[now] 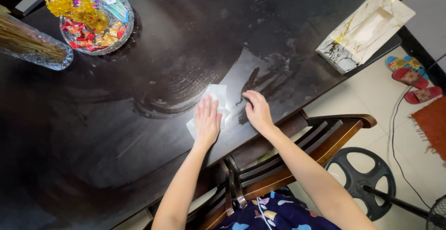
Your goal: The person is wiping down a dining table using wet tissues and moving objects around to clean the surface.
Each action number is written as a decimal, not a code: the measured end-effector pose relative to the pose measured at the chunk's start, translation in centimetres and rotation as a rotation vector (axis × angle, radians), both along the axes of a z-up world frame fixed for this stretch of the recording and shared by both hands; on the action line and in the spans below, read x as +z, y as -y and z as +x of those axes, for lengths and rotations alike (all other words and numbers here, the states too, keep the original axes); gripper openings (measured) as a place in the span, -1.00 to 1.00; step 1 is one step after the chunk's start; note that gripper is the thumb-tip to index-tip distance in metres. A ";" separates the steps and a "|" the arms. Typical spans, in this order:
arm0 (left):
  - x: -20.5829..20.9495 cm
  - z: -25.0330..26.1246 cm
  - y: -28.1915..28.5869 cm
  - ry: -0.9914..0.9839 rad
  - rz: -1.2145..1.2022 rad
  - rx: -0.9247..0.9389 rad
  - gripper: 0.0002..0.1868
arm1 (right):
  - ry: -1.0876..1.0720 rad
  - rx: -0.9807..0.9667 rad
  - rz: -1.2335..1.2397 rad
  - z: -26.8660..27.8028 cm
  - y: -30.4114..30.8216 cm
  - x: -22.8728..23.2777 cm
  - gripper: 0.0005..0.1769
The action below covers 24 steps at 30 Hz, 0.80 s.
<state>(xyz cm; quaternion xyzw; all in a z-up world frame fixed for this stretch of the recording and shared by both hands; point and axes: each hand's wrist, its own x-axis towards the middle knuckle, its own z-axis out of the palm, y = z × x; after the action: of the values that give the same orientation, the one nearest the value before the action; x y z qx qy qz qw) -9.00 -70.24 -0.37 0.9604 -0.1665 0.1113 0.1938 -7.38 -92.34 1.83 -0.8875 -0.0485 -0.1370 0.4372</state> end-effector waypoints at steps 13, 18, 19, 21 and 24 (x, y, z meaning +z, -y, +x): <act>-2.9 3.3 20.6 -0.084 -0.065 -0.270 -0.28 | -0.047 -0.125 0.045 2.2 10.9 -0.6 -0.69; -2.4 8.3 24.0 -0.152 0.039 -0.351 -0.38 | 0.013 -0.163 -0.094 3.1 13.1 -1.9 -0.69; -2.6 8.2 23.7 -0.155 0.038 -0.351 -0.38 | 0.009 -0.163 -0.094 3.1 12.8 -1.8 -0.69; -2.9 8.1 22.5 -0.052 -0.091 -0.316 -0.34 | -0.003 -0.144 -0.116 3.3 11.7 -1.5 -0.72; -1.3 6.5 15.8 -0.116 -0.089 -0.136 -0.32 | 0.042 -0.060 -0.108 3.4 7.8 -1.2 -0.75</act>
<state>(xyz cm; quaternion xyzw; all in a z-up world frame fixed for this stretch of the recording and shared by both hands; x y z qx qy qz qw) -2.53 -86.07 -1.64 0.9421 -0.2147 0.0492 0.2527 -3.94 -100.17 0.64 -0.9079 -0.0384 -0.1656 0.3832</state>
